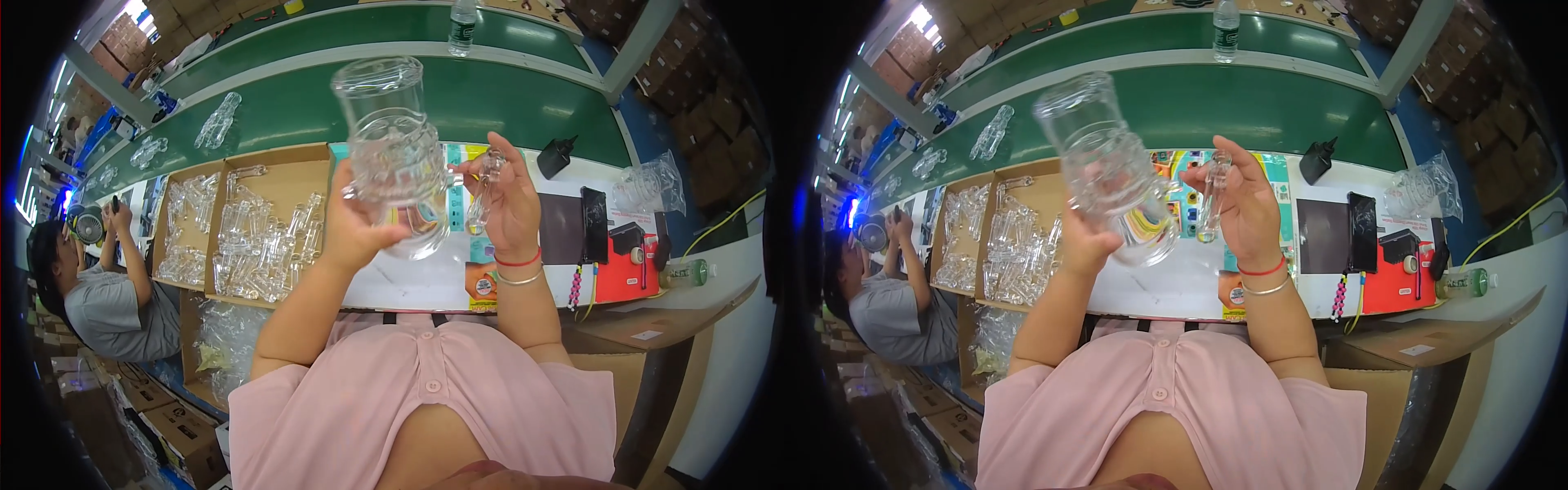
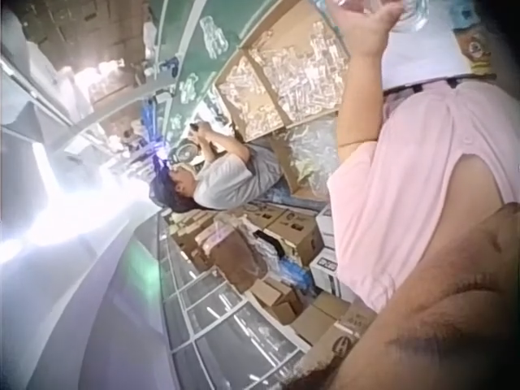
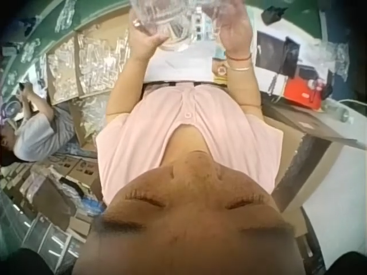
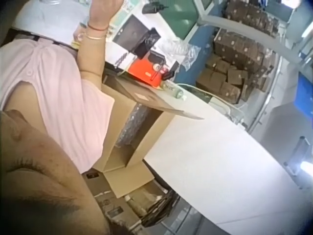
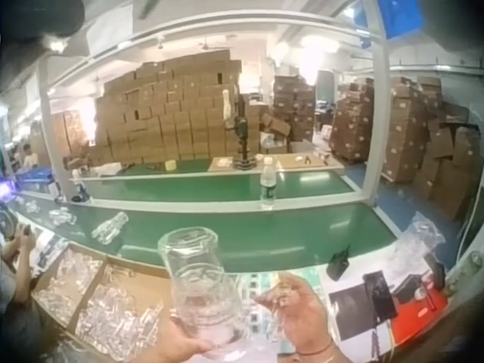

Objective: Cleaning glass tubes with a hand-operated air blower and placing them into larger glass containers on an assembly line.

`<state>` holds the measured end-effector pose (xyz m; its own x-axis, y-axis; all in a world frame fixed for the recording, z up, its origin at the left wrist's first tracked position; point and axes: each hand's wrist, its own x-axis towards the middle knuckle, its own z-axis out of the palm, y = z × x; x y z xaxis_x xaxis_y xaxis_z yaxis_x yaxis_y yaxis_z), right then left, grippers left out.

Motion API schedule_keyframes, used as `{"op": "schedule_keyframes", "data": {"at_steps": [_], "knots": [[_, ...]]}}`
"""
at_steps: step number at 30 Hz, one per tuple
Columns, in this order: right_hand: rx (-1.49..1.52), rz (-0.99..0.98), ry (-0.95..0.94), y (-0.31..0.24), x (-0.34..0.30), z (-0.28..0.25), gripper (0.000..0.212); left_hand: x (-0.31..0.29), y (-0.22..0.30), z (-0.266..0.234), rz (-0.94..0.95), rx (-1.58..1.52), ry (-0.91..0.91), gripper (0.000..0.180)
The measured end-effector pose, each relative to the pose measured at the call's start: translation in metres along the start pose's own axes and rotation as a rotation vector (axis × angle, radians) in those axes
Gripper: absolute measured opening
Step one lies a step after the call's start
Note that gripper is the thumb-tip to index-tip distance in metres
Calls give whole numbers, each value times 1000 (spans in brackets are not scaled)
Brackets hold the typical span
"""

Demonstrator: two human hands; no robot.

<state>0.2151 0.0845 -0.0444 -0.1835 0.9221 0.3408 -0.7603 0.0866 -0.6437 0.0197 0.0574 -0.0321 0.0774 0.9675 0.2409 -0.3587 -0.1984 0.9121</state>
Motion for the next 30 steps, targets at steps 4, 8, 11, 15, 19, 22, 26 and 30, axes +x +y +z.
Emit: {"op": "schedule_keyframes", "data": {"at_steps": [4, 8, 11, 15, 19, 22, 26, 30], "knots": [[-227, -94, -153, 3, -8, 24, 46, -32, 30, -1, 56, -80, 17, 97], [-350, -87, -224, 7, -14, 39, 46, -41, 37, -6, 41, -62, -17, 99], [-406, -75, -180, 8, -18, 46, 46, -43, 39, -6, 57, -49, -59, 98], [-476, -115, -198, 10, -19, 44, 46, -48, 38, -10, 40, -91, -47, 97], [-515, -96, -229, 9, -21, 47, 46, -50, 38, -12, 23, -109, -51, 97], [-605, -129, -245, 10, -22, 43, 46, -51, 38, -12, 34, -98, -53, 96], [-661, -150, -271, 12, -22, 42, 47, -52, 38, -14, -2, -89, -52, 94], [-674, -157, -296, 14, -23, 45, 46, -54, 35, -22, -47, -85, -83, 95]]}}
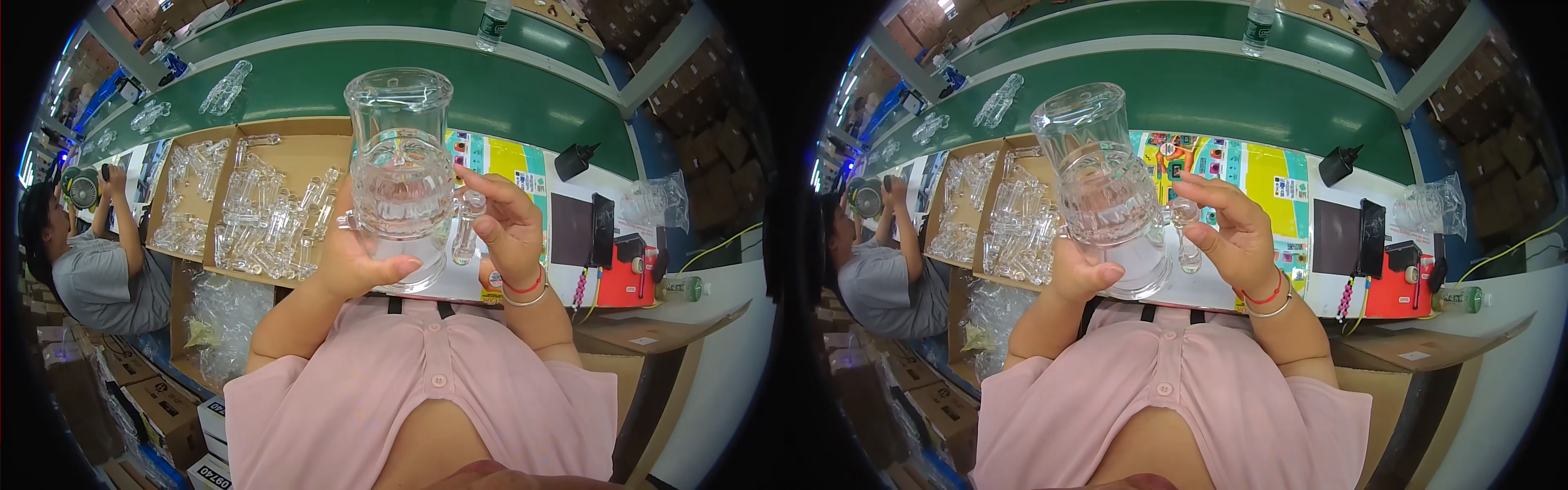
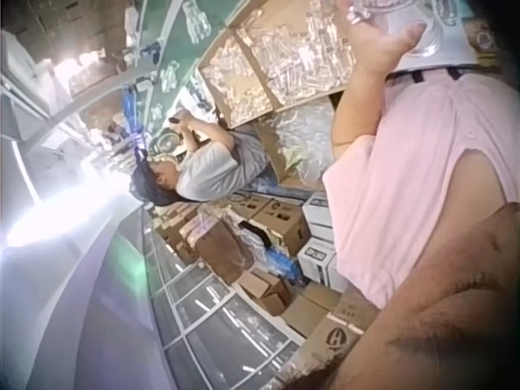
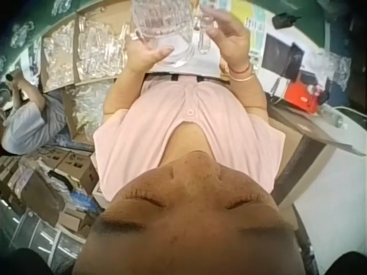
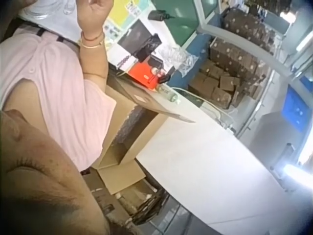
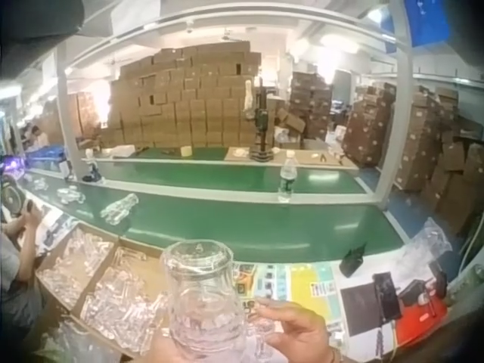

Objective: Cleaning glass tubes with a hand-operated air blower and placing them into larger glass containers on an assembly line.

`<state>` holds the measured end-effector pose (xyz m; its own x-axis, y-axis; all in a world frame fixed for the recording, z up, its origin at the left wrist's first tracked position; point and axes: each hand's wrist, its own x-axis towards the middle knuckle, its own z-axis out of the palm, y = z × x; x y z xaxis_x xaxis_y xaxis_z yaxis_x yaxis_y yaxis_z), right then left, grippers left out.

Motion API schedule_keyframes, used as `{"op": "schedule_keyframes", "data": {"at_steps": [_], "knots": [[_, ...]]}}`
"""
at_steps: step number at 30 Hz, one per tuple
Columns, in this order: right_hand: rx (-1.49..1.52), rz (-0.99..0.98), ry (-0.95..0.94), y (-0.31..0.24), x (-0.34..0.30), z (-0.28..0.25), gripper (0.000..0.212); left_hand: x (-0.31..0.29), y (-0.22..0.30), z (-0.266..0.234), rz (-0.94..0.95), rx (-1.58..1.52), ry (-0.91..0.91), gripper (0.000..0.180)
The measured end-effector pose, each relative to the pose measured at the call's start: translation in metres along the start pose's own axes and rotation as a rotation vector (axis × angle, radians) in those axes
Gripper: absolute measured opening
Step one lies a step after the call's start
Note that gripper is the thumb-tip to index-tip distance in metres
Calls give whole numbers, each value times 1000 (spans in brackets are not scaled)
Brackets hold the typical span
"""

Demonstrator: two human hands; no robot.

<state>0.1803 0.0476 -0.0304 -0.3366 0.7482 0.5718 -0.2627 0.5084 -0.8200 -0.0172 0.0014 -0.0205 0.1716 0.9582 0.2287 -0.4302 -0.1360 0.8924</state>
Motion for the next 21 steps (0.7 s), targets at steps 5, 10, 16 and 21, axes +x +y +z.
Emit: {"op": "schedule_keyframes", "data": {"at_steps": [5, 10, 16, 21], "knots": [[3, 15, -13, 0, 2, 6, 44, -8, -5, -11, -89, -41, -16, 95], [-334, 13, -410, -13, 24, -7, 55, -15, -3, -19, -213, -161, -21, 91], [407, 283, -110, -20, 40, 24, 76, -26, -1, -21, -131, 7, -137, 89], [208, 282, -510, -48, -2, 27, 48, -29, 2, -17, 129, 547, -518, 88]]}}
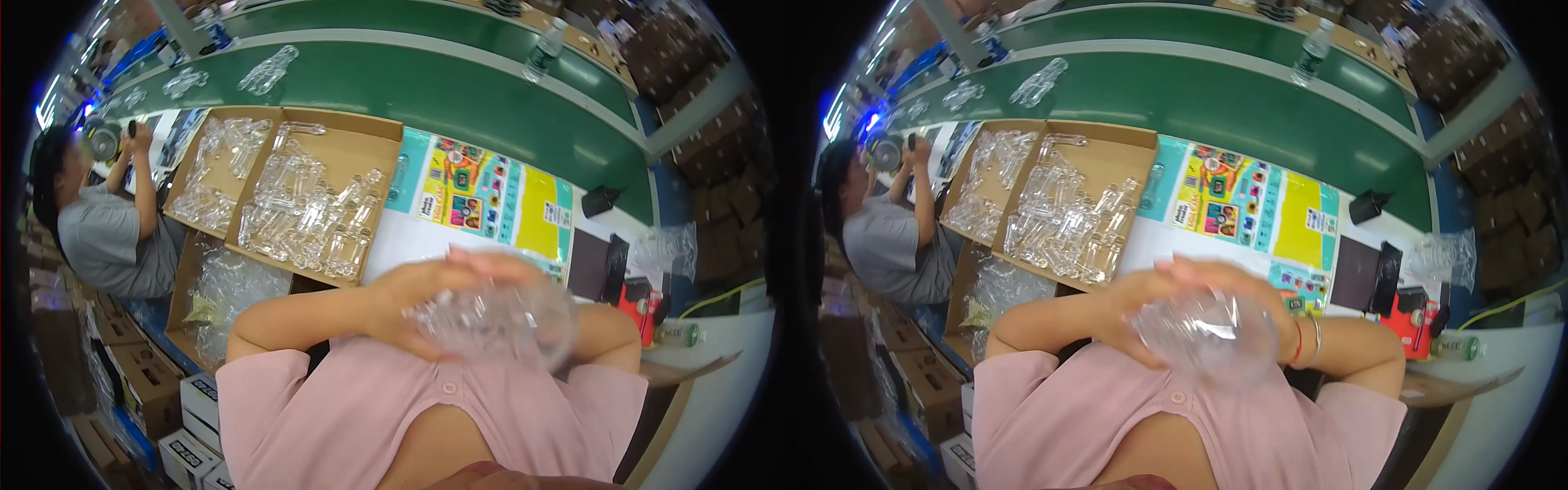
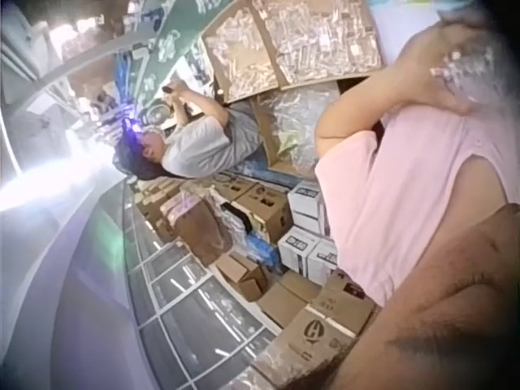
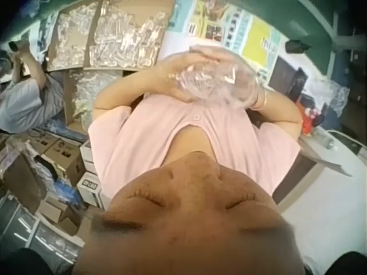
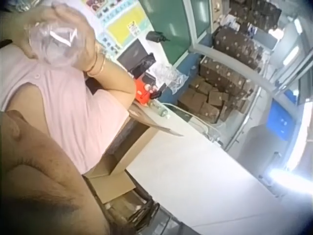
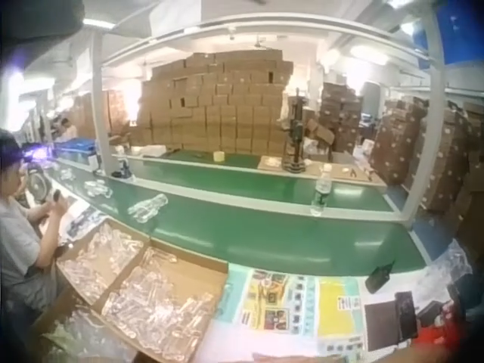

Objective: Cleaning glass tubes with a hand-operated air blower and placing them into larger glass containers on an assembly line.

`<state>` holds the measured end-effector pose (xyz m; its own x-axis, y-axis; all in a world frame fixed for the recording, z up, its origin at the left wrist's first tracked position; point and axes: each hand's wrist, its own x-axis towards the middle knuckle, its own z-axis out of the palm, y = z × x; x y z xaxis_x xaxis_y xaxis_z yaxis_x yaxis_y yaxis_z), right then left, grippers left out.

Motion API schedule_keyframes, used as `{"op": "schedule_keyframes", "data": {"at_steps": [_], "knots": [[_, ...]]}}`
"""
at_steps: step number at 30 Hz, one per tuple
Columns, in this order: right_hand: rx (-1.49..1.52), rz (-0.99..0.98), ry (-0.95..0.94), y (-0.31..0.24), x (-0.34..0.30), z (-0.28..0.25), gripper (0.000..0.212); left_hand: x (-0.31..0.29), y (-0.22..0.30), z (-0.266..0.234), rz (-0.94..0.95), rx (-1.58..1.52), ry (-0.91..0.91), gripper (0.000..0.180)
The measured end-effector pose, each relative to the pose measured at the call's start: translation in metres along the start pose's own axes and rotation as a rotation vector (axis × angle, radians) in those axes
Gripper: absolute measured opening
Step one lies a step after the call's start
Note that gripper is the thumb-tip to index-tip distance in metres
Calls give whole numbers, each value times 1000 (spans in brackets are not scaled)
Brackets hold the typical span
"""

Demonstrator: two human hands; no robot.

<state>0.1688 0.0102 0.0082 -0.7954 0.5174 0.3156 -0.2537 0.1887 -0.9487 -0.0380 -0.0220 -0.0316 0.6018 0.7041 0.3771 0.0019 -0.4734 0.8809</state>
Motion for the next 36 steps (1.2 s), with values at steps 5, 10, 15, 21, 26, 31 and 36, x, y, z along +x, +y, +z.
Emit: {"op": "schedule_keyframes", "data": {"at_steps": [5, 10, 15, 21, 26, 31, 36], "knots": [[156, -145, -21, 29, -43, 21, 44, -2, 15, 31, 290, 56, -1, 85], [823, 401, 234, 3, -19, 16, 51, -4, -3, 27, 49, -74, 69, 84], [974, 374, 395, 11, 40, 1, 47, -9, -12, 28, -294, -778, 406, 87], [-118, -39, 344, 22, 24, -18, 44, -21, -8, 14, -363, -840, 391, 98], [-713, -159, 318, 9, 21, -10, 36, -20, 4, 18, -163, -716, 622, 100], [-855, -208, 335, 11, 25, -5, 36, -19, 9, 16, -225, -591, 637, 109], [-902, -243, 326, 20, 29, -4, 37, -25, -3, 15, -98, -514, 520, 97]]}}
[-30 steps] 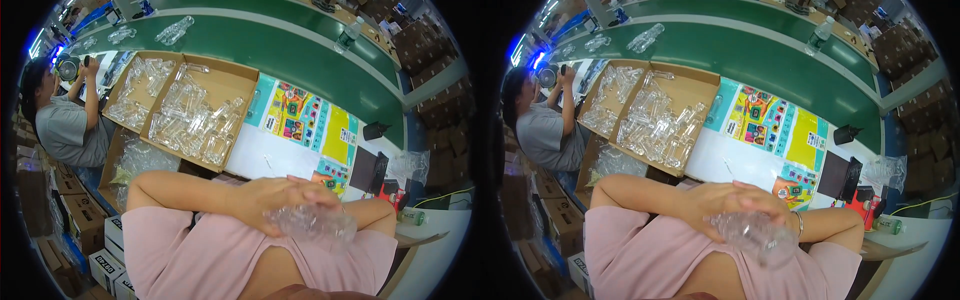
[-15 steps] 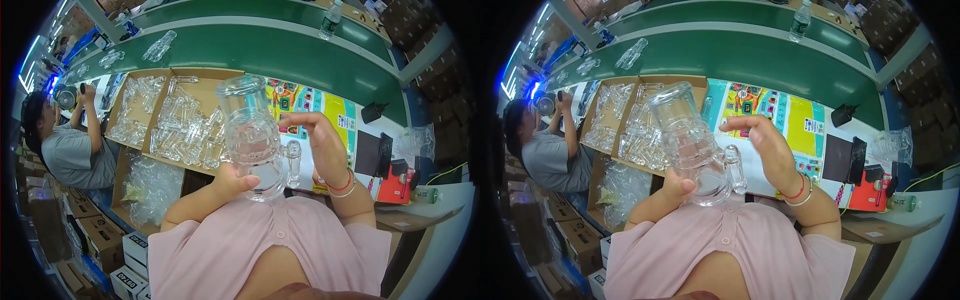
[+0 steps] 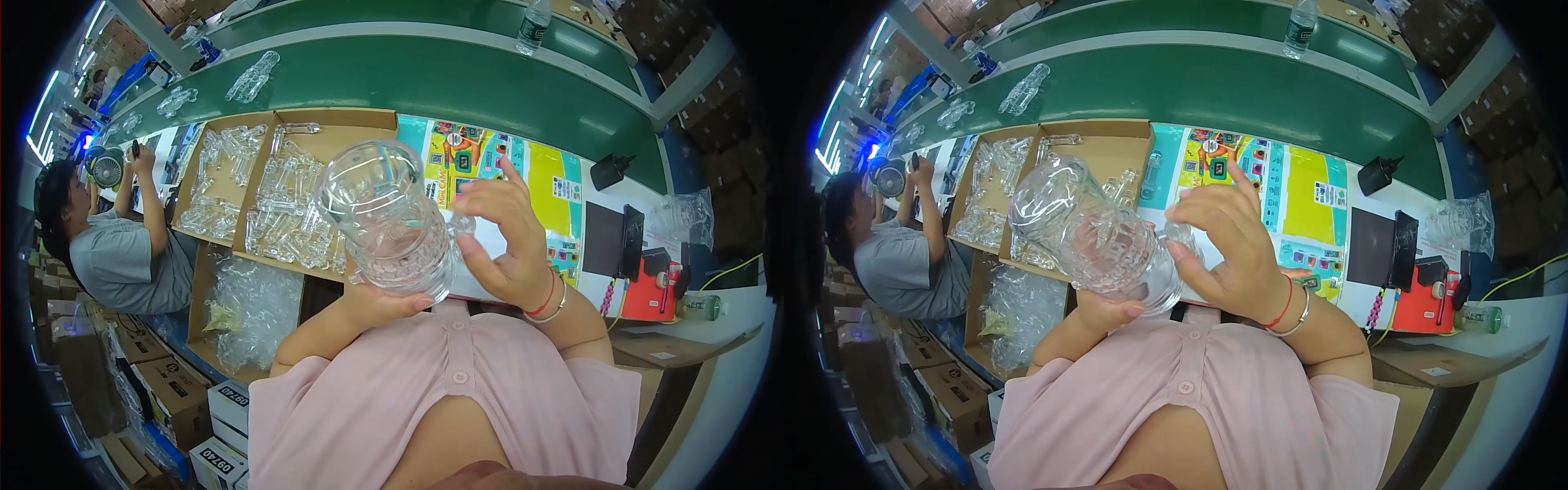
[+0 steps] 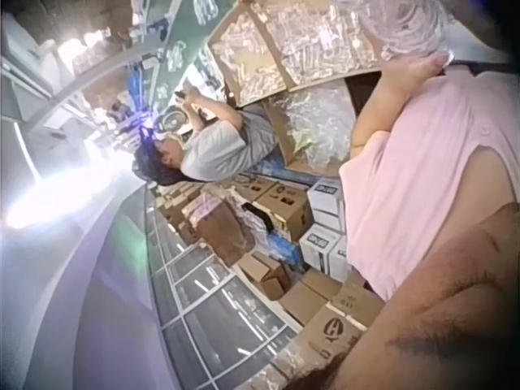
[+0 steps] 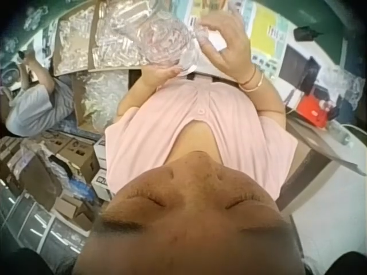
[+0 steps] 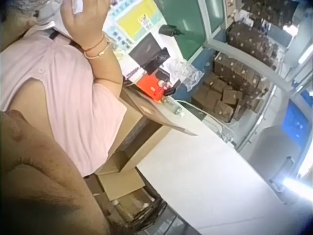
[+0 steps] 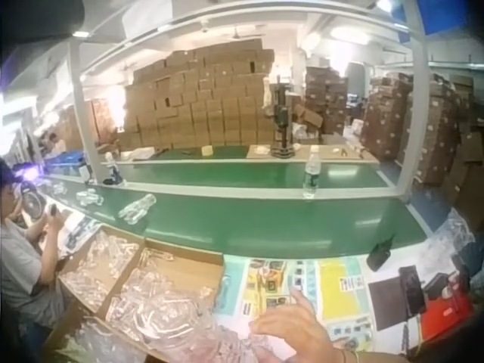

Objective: Cleaning glass tubes with a hand-operated air blower and placing them into larger glass containers on an assembly line.

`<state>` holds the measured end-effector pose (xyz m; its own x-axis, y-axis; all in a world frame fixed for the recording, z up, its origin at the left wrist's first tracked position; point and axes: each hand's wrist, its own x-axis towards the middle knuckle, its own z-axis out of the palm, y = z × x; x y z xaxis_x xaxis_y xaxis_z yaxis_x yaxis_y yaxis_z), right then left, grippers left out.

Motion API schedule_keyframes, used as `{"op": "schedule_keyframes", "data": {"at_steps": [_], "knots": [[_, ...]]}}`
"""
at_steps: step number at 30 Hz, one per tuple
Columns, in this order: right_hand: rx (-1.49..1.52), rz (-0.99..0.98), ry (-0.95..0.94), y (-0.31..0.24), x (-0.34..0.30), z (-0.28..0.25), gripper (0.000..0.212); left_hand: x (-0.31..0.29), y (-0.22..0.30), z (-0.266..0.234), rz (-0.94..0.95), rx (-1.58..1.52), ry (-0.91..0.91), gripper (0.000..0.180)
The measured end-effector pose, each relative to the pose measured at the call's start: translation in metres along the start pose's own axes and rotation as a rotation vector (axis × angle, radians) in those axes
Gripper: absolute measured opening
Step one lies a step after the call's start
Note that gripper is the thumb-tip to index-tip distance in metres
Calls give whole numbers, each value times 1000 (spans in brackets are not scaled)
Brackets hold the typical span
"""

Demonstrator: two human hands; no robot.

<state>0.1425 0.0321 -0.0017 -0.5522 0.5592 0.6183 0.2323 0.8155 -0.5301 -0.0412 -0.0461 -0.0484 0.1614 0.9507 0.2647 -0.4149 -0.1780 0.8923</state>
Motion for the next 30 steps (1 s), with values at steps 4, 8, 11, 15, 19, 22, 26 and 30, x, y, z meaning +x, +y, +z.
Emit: {"op": "schedule_keyframes", "data": {"at_steps": [4, 8, 11, 15, 19, 22, 26, 30], "knots": [[-46, -128, 64, 2, -5, 22, 59, 0, -15, 2, 263, 97, 273, 101], [99, -27, -23, 16, -14, 58, 83, -6, -17, -20, 294, 367, 174, 101], [615, 274, -137, 19, -16, 60, 79, -18, -19, -48, 232, 736, 128, 105], [1465, 547, -533, 19, -16, 73, 73, -15, -5, -44, 228, 224, 475, 101], [1073, 361, -706, 66, -15, 92, 44, -25, -9, -57, -67, -265, 373, 86], [774, 744, -380, 102, 8, 92, 37, -25, -13, -65, 32, -300, 403, 78], [156, 687, -263, 122, 29, 115, 29, -24, -10, -68, 36, -270, 499, 74], [-125, 450, -203, 134, 26, 149, 28, -24, -11, -63, 48, -190, 500, 70]]}}
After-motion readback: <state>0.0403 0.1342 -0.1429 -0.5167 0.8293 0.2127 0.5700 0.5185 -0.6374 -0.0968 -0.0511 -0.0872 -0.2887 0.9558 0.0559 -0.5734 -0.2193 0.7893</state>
